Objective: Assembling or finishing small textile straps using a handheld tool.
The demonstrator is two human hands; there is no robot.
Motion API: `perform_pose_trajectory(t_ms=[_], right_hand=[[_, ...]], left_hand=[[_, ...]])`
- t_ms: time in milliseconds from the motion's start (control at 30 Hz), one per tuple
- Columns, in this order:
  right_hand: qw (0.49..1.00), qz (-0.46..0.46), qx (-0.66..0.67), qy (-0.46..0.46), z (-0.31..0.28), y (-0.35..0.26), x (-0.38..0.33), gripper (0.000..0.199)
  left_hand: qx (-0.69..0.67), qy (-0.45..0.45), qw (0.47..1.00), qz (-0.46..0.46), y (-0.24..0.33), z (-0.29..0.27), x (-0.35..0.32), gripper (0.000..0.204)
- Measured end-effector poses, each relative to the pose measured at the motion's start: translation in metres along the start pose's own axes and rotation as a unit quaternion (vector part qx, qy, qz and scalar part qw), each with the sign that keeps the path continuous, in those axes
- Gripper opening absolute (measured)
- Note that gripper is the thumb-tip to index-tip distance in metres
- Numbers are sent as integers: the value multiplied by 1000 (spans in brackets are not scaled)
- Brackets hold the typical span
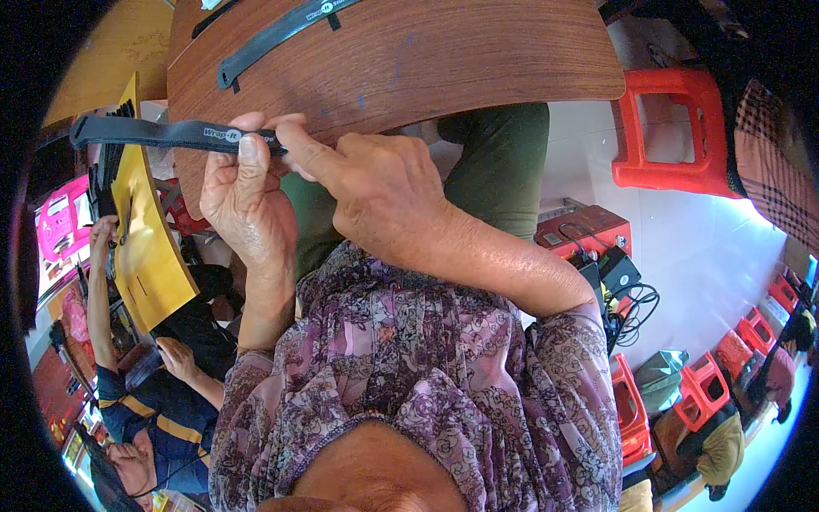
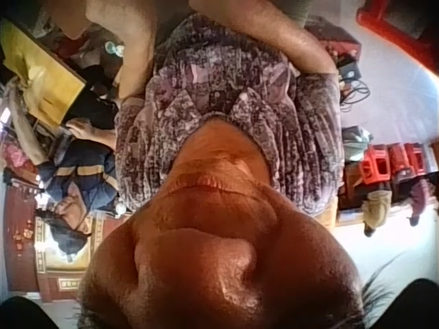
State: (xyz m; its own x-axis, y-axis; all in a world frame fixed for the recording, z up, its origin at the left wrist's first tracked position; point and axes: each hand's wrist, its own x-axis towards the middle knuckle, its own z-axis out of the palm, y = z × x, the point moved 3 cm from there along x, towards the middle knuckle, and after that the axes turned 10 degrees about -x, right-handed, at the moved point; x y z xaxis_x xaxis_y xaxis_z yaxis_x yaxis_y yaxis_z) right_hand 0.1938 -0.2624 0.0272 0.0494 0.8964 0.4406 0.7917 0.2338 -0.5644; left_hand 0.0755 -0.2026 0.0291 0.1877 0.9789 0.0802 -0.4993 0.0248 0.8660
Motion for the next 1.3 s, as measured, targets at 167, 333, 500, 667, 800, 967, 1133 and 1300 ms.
perform_pose_trajectory(t_ms=[167, 333, 500, 667, 800, 967, 1133, 1300], right_hand=[[999, -2, -47, -6, 0, -4, -1, 50], [992, -8, -124, 30, 3, -8, 2, 49], [998, 27, -52, -24, 10, -5, 4, 48], [989, 2, -148, 24, 10, -6, 6, 47], [990, 11, -140, 29, 9, -6, 10, 43], [998, 60, 30, 8, 17, 7, 12, 40], [998, 51, 45, 9, 14, 11, 4, 40], [997, 41, -70, 19, 14, 4, 1, 41]], left_hand=[[22, -2, 1000, 7, -2, -3, -1, 22], [69, 17, 994, 79, -6, 0, -6, 21], [120, 30, 982, 146, -7, 3, -9, 18], [119, 51, 985, 117, -10, -1, -2, 16], [60, 43, 993, 90, -10, 1, 1, 16], [65, 36, 993, 93, -11, 0, 2, 21], [43, -8, 999, -10, -8, -13, 7, 23], [75, -2, 997, -23, -8, -12, 5, 25]])
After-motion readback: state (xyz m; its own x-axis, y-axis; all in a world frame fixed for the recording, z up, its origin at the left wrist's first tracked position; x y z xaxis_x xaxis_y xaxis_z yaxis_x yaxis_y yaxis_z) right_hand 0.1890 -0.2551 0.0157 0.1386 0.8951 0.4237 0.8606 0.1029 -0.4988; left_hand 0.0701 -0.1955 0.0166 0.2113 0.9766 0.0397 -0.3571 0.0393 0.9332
